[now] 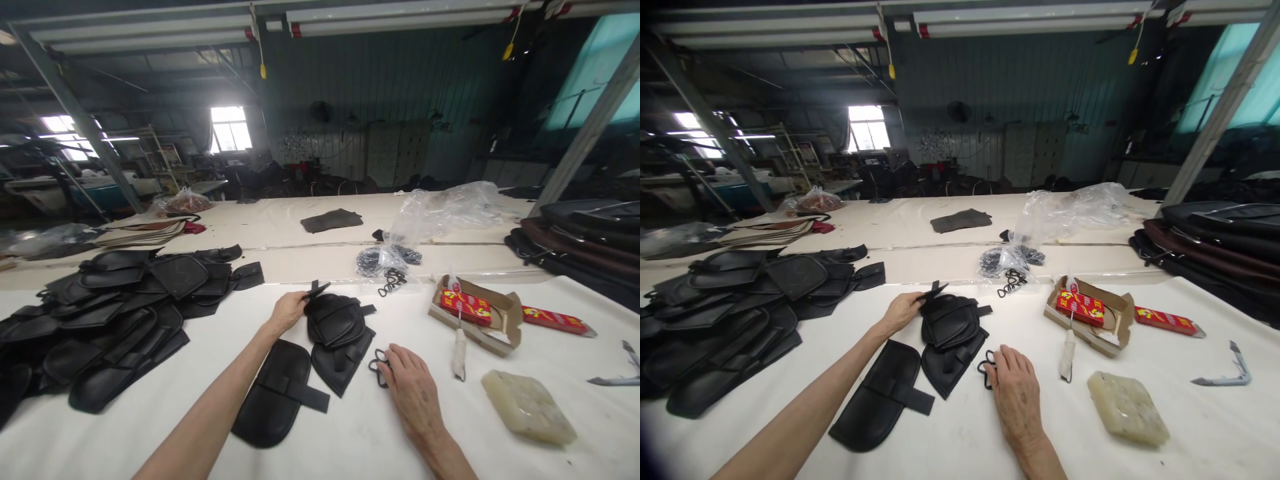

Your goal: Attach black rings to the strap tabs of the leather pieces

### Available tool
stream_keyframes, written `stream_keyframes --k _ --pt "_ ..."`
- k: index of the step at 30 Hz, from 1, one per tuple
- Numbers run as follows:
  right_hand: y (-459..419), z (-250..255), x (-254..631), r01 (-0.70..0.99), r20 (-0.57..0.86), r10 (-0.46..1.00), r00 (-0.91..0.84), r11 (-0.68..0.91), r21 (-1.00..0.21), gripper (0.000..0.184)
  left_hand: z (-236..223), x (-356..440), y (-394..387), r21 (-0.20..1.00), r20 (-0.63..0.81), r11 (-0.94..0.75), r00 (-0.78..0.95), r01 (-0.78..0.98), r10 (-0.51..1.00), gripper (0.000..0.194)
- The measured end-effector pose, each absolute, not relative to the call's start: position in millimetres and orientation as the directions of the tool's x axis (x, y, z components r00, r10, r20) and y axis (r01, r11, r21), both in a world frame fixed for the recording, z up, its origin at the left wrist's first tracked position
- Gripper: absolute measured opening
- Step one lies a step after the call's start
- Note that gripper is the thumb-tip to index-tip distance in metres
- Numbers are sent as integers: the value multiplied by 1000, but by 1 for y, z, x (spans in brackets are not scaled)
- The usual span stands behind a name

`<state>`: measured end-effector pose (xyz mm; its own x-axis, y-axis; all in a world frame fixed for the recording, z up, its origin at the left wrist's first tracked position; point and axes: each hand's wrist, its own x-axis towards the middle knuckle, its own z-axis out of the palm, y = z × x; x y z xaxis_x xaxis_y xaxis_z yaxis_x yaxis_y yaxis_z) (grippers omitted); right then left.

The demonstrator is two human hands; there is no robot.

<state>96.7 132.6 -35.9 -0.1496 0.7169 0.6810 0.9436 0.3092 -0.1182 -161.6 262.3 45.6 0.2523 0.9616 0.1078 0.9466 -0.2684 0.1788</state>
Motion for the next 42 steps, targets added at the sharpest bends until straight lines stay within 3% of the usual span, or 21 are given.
stream_keyframes --k 3,6,12,17,23,27,30,33,42 --pt "133 -33 96 945 670 732 -126 293 -142 47 55 -144 250 139 223 -225 191 964 956 24" --pt "133 -31 95 944 656 746 -112 286 -164 47 55 -116 231 94 276 -297 262 950 925 27" --pt "132 -31 96 941 640 762 -96 279 -190 45 35 -77 210 48 161 -375 364 926 918 25" --pt "131 -31 97 939 625 776 -87 273 -209 36 39 -72 217 23 63 -362 360 932 931 37" --pt "131 -29 97 939 614 786 -77 265 -221 21 49 -81 232 51 7 -354 355 934 935 28" --pt "131 -28 97 941 609 789 -73 258 -221 18 67 -104 242 109 89 -272 263 956 961 21" --pt "132 -27 97 941 610 789 -70 256 -223 18 81 -111 238 109 207 -172 147 979 967 30" --pt "131 -27 97 939 606 792 -73 259 -226 22 82 -101 221 96 273 -167 135 981 953 39" --pt "129 -25 99 937 576 812 -95 268 -222 14 43 -64 195 88 81 -273 266 958 961 15"
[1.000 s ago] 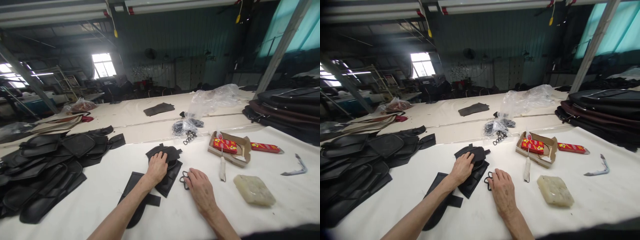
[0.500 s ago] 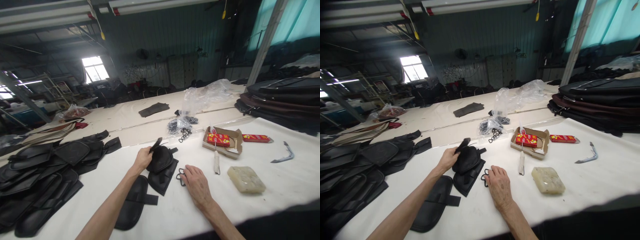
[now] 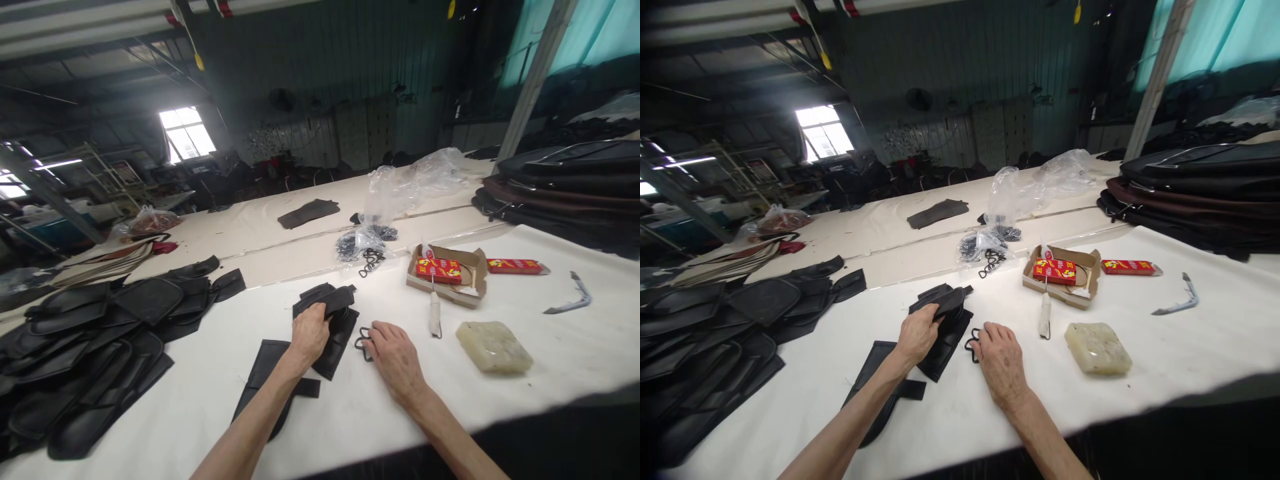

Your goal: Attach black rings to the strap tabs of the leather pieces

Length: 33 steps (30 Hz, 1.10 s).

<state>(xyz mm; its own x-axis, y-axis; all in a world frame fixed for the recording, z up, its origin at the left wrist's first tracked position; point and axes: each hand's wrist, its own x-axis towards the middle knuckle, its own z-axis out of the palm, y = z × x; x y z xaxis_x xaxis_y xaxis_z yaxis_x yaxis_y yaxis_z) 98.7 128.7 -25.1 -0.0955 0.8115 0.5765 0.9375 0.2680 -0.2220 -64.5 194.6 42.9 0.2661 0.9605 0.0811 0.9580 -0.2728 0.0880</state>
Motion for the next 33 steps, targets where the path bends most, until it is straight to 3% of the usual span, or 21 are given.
stream_keyframes --k 7,15,21,26,33 --pt "128 -25 99 935 577 812 -87 266 -233 15 48 -65 199 50 18 -320 319 946 948 21" --pt "129 -24 98 939 583 808 -85 261 -225 16 54 -73 208 86 20 -332 331 939 943 18" --pt "129 -23 98 938 578 812 -79 257 -234 12 62 -96 220 139 166 -217 193 966 967 24" --pt "130 -22 98 938 576 813 -80 257 -232 11 78 -114 222 113 342 -91 48 989 938 35" --pt "129 -22 98 940 564 821 -85 254 -228 13 41 -83 202 49 233 -327 308 944 922 34"
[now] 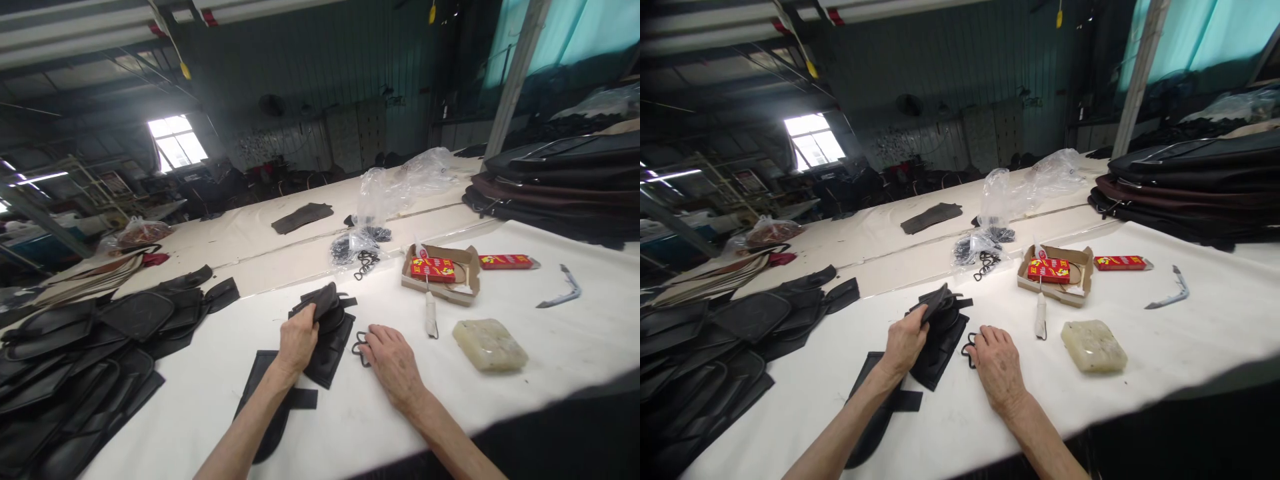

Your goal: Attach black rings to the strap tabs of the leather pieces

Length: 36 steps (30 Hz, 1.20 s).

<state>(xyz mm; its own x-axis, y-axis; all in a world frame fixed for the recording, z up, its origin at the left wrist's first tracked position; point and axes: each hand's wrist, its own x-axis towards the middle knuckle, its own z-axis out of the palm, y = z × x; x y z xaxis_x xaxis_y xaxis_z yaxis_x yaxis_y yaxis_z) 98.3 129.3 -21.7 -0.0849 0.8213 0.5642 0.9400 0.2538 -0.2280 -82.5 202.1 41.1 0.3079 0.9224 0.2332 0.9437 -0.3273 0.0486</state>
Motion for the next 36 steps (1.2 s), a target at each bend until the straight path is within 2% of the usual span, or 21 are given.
stream_keyframes --k 8,15,23,29,36 --pt "129 -23 98 941 555 828 -81 247 -232 13 38 -69 199 -34 118 -393 394 919 912 14" --pt "130 -23 96 943 545 836 -64 229 -240 4 37 -61 203 -96 72 -377 384 921 921 21" --pt "131 -24 95 940 560 827 -47 226 -254 10 41 -62 204 -101 60 -399 406 911 912 17" --pt "130 -24 95 942 558 828 -47 222 -250 8 40 -65 206 -46 112 -384 387 922 915 16" --pt "129 -24 98 942 544 836 -77 240 -236 2 49 -100 214 90 287 -273 237 958 928 24"
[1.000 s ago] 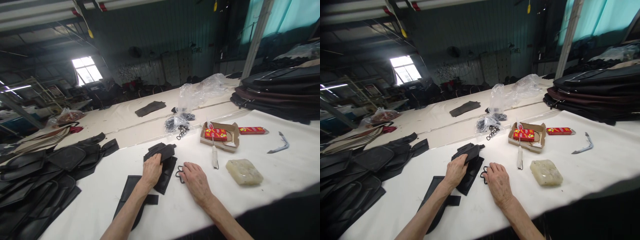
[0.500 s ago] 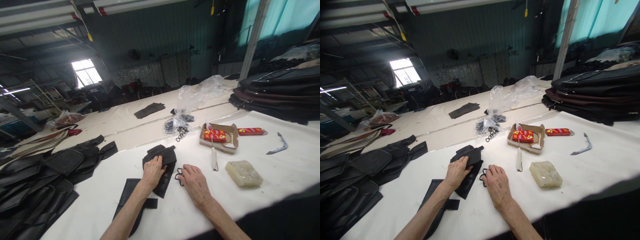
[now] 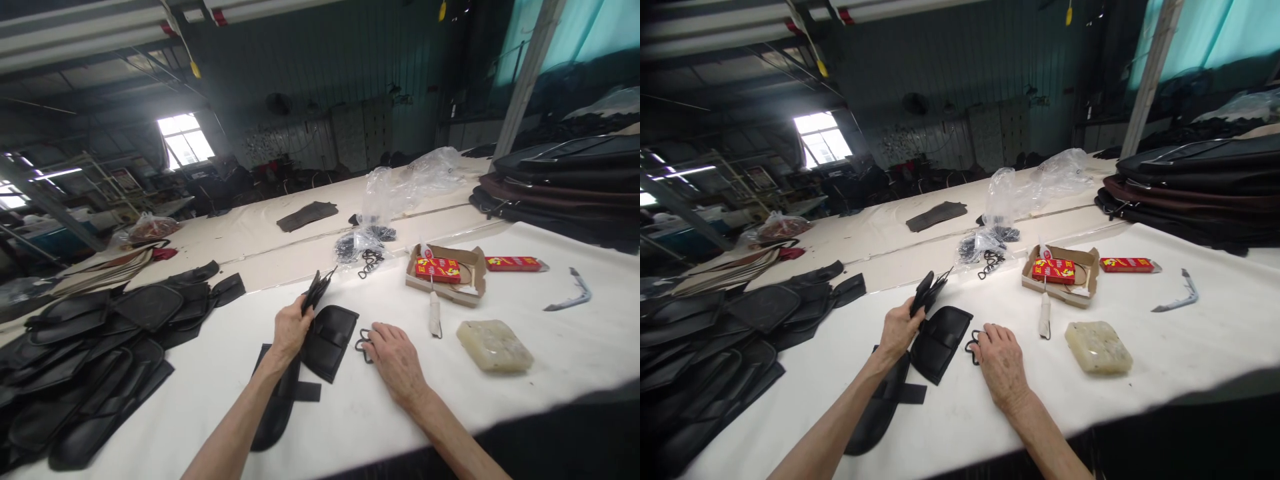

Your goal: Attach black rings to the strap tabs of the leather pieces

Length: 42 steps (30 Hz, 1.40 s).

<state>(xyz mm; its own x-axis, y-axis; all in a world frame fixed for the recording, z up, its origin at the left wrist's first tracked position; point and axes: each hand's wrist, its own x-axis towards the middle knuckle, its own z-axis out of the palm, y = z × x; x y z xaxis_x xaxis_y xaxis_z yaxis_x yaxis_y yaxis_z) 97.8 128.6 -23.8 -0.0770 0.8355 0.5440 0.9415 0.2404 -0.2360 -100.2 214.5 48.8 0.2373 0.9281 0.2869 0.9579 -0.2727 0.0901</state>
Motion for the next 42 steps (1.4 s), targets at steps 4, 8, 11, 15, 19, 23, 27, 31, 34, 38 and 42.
stream_keyframes --k 4,8,11,15,19,23,27,31,34,38,42 --pt "129 -26 99 940 545 834 -87 250 -232 5 61 -119 207 103 392 -263 204 959 897 29" --pt "128 -28 99 941 549 831 -89 251 -228 7 59 -126 190 85 400 -352 292 932 869 28" --pt "128 -29 99 942 552 828 -96 255 -219 9 47 -123 177 82 347 -447 395 891 850 25" --pt "128 -29 100 946 558 824 -103 254 -200 18 35 -115 170 100 309 -495 446 863 840 23" --pt "127 -30 100 947 570 814 -115 264 -186 26 35 -110 173 123 302 -495 443 860 844 17" --pt "126 -30 102 942 580 804 -131 284 -180 33 28 -105 168 143 294 -527 473 837 831 26" --pt "126 -31 104 937 588 795 -150 304 -173 37 16 -102 156 193 309 -526 458 828 834 34" --pt "126 -32 104 936 597 787 -155 311 -167 41 11 -108 152 274 331 -507 414 818 848 35" --pt "126 -32 104 936 601 785 -152 309 -167 43 19 -118 147 335 339 -493 386 803 858 40" --pt "125 -30 103 938 595 790 -145 302 -172 40 33 -140 125 450 401 -417 239 789 884 32" --pt "125 -30 103 938 587 797 -141 297 -177 39 26 -166 92 444 397 -392 216 805 892 24"
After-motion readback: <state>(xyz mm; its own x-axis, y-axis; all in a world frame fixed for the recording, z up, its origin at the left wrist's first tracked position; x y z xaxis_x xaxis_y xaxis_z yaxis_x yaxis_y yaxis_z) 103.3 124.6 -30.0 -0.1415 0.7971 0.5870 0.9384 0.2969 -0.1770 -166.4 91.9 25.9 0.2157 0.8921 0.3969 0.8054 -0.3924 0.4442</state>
